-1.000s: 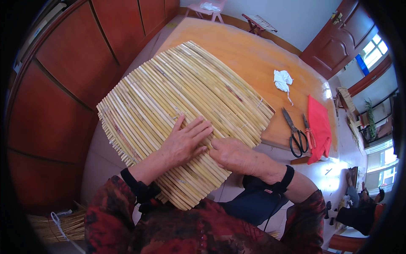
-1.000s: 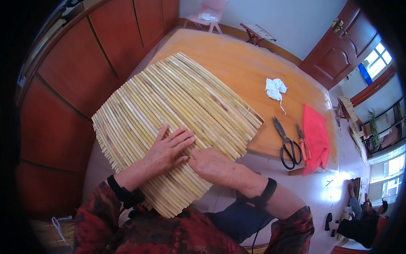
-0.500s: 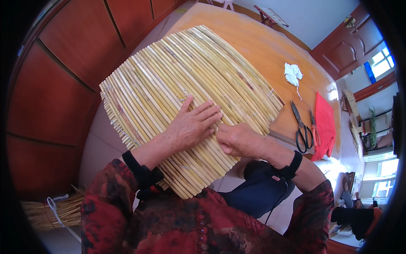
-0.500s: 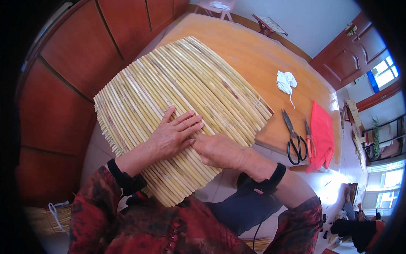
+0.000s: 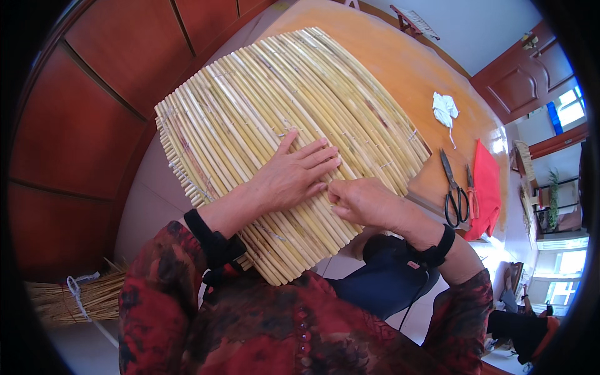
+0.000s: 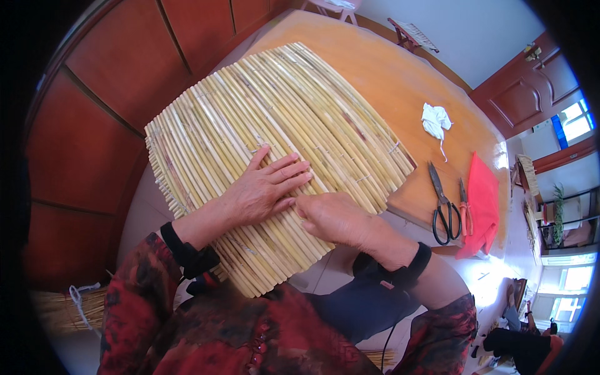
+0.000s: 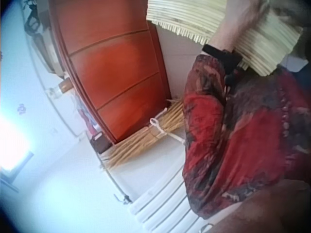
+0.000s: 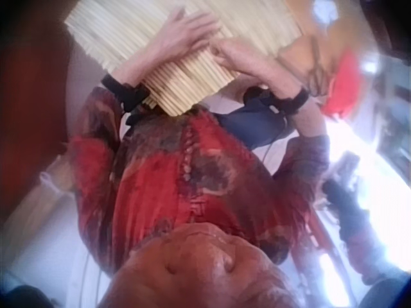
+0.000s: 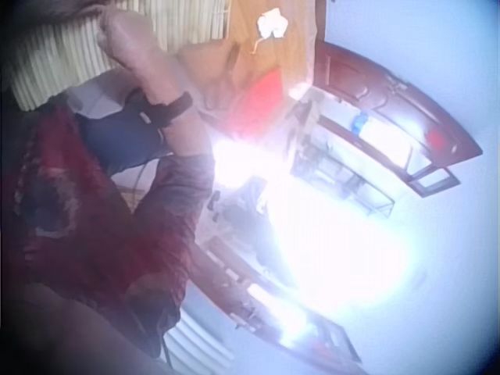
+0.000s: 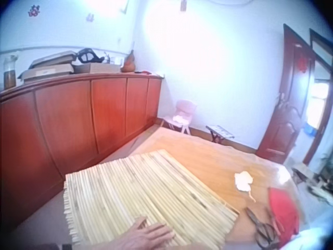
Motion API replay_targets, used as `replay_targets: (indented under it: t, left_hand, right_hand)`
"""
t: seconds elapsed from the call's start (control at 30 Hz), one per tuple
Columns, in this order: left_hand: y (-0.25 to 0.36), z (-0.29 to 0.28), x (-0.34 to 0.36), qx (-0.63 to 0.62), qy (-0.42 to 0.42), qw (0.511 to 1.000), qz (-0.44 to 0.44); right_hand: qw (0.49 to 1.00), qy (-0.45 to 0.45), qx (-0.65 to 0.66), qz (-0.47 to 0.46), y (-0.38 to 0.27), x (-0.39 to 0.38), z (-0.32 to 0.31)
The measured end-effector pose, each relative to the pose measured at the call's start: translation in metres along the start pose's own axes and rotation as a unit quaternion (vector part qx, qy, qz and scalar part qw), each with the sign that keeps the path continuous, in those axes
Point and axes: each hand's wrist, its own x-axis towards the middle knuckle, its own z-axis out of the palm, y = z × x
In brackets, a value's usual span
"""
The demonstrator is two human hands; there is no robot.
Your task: The person weaves a bamboo mat by aligning thin wooden slats and sewing them together with white thread and a large needle. The person uses scissors to trim the excess thread and slat ends.
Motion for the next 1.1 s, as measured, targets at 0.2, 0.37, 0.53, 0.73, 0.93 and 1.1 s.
replay_targets:
  t: [0.2, 0.37, 0.53, 0.73, 0.93, 1.1]
  left_hand:
    - [-0.002, 0.002, -0.001, 0.013, 0.005, 1.0, 0.01]
    - [-0.001, 0.0, 0.0, 0.007, -0.004, 1.0, 0.003]
    - [0.0, -0.002, 0.0, 0.002, -0.015, 1.0, 0.005]
    - [0.0, -0.002, -0.001, 0.011, -0.02, 1.0, 0.001]
    - [0.001, -0.002, -0.001, 0.004, -0.023, 1.0, 0.009]
    - [0.002, -0.004, -0.002, 0.007, -0.038, 0.999, -0.002]
  right_hand:
    - [0.999, -0.029, 0.016, -0.012, 0.01, 0.004, -0.001]
    - [0.849, -0.124, 0.497, 0.127, 0.037, -0.009, -0.013]
    - [0.877, -0.119, 0.45, 0.124, 0.029, -0.013, -0.011]
    - [0.994, -0.098, 0.002, 0.053, -0.012, -0.013, -0.011]
    - [0.935, -0.072, 0.342, 0.051, 0.013, -0.036, -0.021]
    - [0.946, 0.046, 0.31, -0.081, 0.017, -0.05, -0.003]
